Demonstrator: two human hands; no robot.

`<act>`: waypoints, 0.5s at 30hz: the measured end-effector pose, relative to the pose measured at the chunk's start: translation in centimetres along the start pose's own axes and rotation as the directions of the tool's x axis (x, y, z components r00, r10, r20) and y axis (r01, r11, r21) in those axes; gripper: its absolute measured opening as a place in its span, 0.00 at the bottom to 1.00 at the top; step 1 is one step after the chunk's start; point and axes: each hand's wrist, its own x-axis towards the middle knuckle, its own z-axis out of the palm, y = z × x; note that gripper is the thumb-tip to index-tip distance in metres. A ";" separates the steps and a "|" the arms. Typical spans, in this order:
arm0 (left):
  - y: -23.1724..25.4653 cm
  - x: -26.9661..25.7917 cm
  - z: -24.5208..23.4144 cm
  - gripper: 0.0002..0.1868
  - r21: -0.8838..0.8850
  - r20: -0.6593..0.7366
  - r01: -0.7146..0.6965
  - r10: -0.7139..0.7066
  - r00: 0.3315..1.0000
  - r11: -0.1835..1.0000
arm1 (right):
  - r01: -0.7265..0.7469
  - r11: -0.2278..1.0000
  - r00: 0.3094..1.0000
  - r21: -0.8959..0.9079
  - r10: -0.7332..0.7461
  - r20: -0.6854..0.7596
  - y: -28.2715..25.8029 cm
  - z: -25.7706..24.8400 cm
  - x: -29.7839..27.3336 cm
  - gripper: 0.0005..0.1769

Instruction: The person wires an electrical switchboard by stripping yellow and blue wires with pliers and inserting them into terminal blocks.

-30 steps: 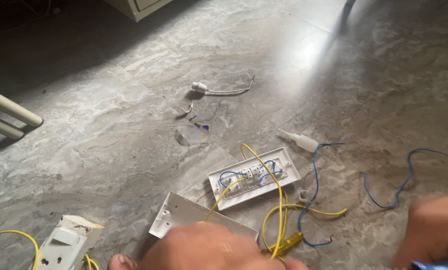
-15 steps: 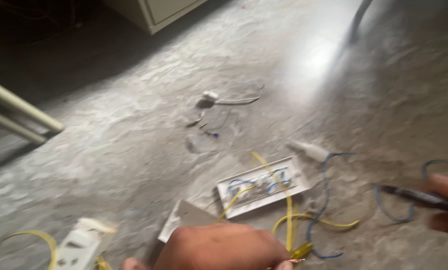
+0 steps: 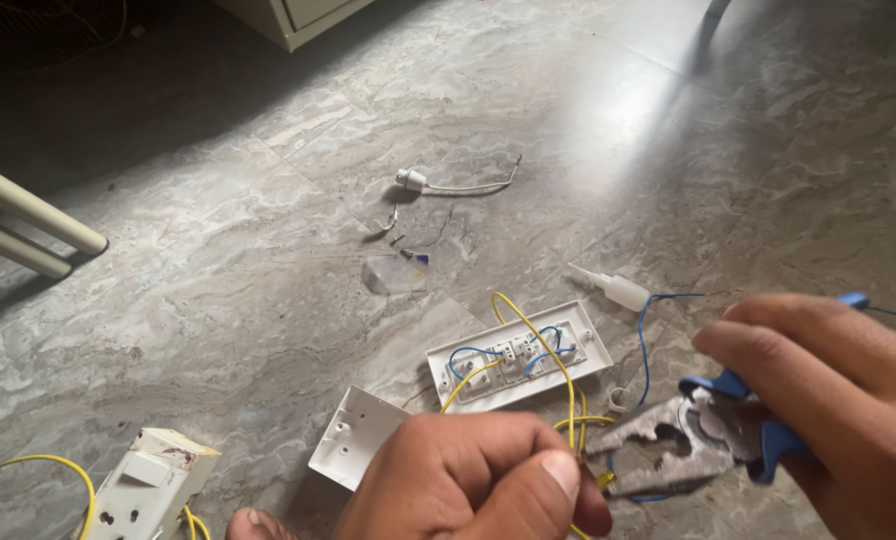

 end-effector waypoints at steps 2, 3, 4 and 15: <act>0.3 0.0 -0.3 0.18 -0.003 0.012 0.001 -0.001 1.000 1.000 | 0.013 0.999 1.000 -0.030 -0.013 -0.006 0.1 -0.4 0.2 0.34; 0.5 0.1 -0.4 0.18 -0.007 0.021 0.000 0.001 1.000 1.000 | 0.015 0.999 1.000 -0.047 -0.015 0.008 0.1 -0.4 0.2 0.33; 0.6 0.3 -0.4 0.18 -0.009 0.030 -0.004 0.005 1.000 1.000 | 0.019 0.998 1.000 -0.066 -0.018 0.019 0.2 -0.3 0.3 0.33; 0.8 0.2 0.0 0.14 0.022 -0.073 0.109 -0.107 0.992 0.994 | 0.168 0.974 0.981 -0.152 -0.151 0.119 2.9 -0.2 -0.5 0.24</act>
